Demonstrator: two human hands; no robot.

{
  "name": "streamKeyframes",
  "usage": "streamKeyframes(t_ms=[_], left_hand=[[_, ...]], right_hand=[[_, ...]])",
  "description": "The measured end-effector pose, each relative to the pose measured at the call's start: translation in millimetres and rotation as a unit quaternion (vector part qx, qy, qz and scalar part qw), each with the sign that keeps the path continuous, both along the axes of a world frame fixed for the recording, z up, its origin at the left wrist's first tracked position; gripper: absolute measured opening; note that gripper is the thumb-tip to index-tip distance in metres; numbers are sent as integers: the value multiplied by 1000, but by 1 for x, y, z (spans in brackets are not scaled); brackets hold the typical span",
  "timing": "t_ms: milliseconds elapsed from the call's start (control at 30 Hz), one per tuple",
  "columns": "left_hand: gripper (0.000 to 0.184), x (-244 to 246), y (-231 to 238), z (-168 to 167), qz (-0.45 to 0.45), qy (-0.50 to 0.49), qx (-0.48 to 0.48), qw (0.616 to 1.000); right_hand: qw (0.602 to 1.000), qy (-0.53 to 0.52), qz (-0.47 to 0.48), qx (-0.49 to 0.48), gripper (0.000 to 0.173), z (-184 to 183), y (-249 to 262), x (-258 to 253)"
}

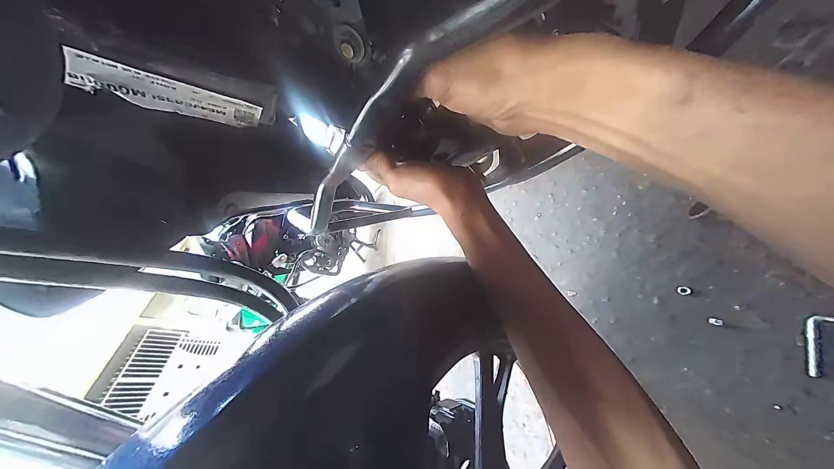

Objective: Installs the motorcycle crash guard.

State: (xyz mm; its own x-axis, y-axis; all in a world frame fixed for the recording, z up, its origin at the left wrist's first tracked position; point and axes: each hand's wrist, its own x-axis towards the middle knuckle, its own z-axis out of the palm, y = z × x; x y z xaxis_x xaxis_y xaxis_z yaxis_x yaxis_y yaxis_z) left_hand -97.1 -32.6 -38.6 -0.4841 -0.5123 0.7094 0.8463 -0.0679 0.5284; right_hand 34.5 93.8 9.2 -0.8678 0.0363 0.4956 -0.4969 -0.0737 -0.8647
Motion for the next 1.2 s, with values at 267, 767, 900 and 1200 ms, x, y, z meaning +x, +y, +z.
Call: streamKeyframes(t_ms=[267,767,900,1200], left_hand=[[43,2,1,2,-24,-2,32,999],[38,1,-11,-6,-54,38,-9,998],[40,-3,-8,-10,-71,55,-9,996],[42,105,43,18,-81,-104,88,987]], right_hand=[[1000,-11,13,-19,6,0,1,10],[999,-45,8,17,6,1,1,7],[999,-7,-10,34,5,-2,4,5],[994,36,43,91,18,-14,11,-3]])
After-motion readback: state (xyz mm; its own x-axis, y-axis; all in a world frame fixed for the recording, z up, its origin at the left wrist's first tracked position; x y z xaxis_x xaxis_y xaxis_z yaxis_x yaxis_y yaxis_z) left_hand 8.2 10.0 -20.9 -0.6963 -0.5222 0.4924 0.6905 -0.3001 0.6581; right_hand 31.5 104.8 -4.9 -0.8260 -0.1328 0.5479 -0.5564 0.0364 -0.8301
